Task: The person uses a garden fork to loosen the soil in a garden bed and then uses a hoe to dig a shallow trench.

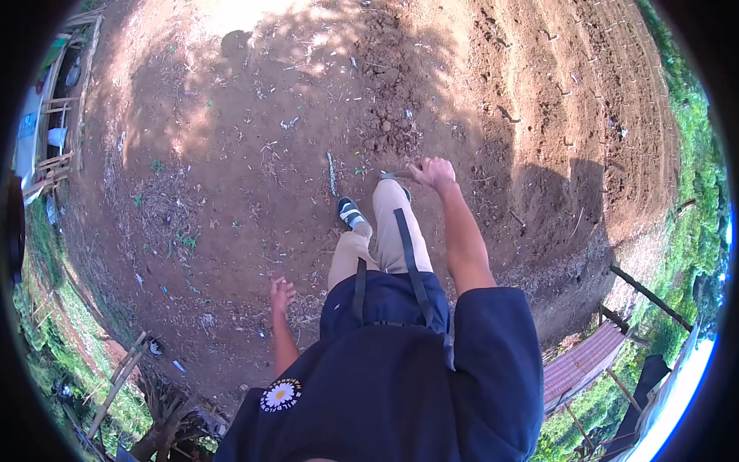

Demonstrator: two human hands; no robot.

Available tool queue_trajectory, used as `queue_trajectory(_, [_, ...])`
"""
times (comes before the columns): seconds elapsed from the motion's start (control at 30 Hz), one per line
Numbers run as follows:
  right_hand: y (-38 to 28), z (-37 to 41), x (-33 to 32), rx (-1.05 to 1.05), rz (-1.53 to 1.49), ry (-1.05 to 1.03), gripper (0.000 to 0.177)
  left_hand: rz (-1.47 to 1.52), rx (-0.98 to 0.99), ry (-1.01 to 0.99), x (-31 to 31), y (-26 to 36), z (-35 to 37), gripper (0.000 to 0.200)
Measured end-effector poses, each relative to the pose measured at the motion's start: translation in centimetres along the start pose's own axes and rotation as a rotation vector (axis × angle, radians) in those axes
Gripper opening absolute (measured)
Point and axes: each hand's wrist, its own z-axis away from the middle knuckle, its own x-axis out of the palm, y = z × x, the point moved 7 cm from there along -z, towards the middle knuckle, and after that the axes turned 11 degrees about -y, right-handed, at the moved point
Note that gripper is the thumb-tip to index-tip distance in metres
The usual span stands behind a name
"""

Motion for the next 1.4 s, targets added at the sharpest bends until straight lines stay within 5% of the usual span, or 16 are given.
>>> queue_trajectory(0.2, [0.1, 0.3, 0.1, 0.050, -0.046, -0.077, 0.053, -0.123, -0.277, -0.064, -0.6, -7.1, 1.2, 0.032])
queue_trajectory(0.33, [0.3, 0.2, 0.5, 0.048, -0.044, -0.106, 0.059, -0.152, -0.294, -0.095, 0.4, -6.4, 1.1, 0.031])
queue_trajectory(0.77, [-0.8, 0.6, 0.4, -0.187, -0.019, -0.314, 0.056, -0.266, 0.074, -0.078, 11.9, 11.1, -1.5, 0.033])
queue_trajectory(0.83, [-0.5, 0.2, 1.3, -0.226, -0.037, -0.409, 0.056, -0.267, 0.069, -0.066, 12.9, 10.7, -1.7, 0.034])
queue_trajectory(0.97, [-0.5, -0.3, 0.6, -0.245, -0.009, -0.186, 0.053, -0.297, 0.104, -0.007, 15.2, 10.0, -4.9, 0.034])
queue_trajectory(1.13, [4.3, -1.1, -1.2, -0.185, 0.044, -0.288, 0.052, -0.371, 0.172, 0.015, 19.4, 9.1, -5.2, 0.036])
queue_trajectory(1.23, [4.4, -1.3, -0.7, -0.241, 0.027, -0.174, 0.055, -0.423, -0.080, -0.154, 22.9, 10.5, -1.6, 0.039])
queue_trajectory(1.3, [4.5, -1.5, -0.3, -0.257, -0.011, -0.223, 0.055, -0.125, 0.149, -0.102, 23.3, 12.4, 0.8, 0.038])
queue_trajectory(1.4, [4.6, -1.8, -0.2, -0.249, -0.040, -0.228, 0.055, -0.119, 0.211, -0.080, 22.6, 11.0, 1.9, 0.036])
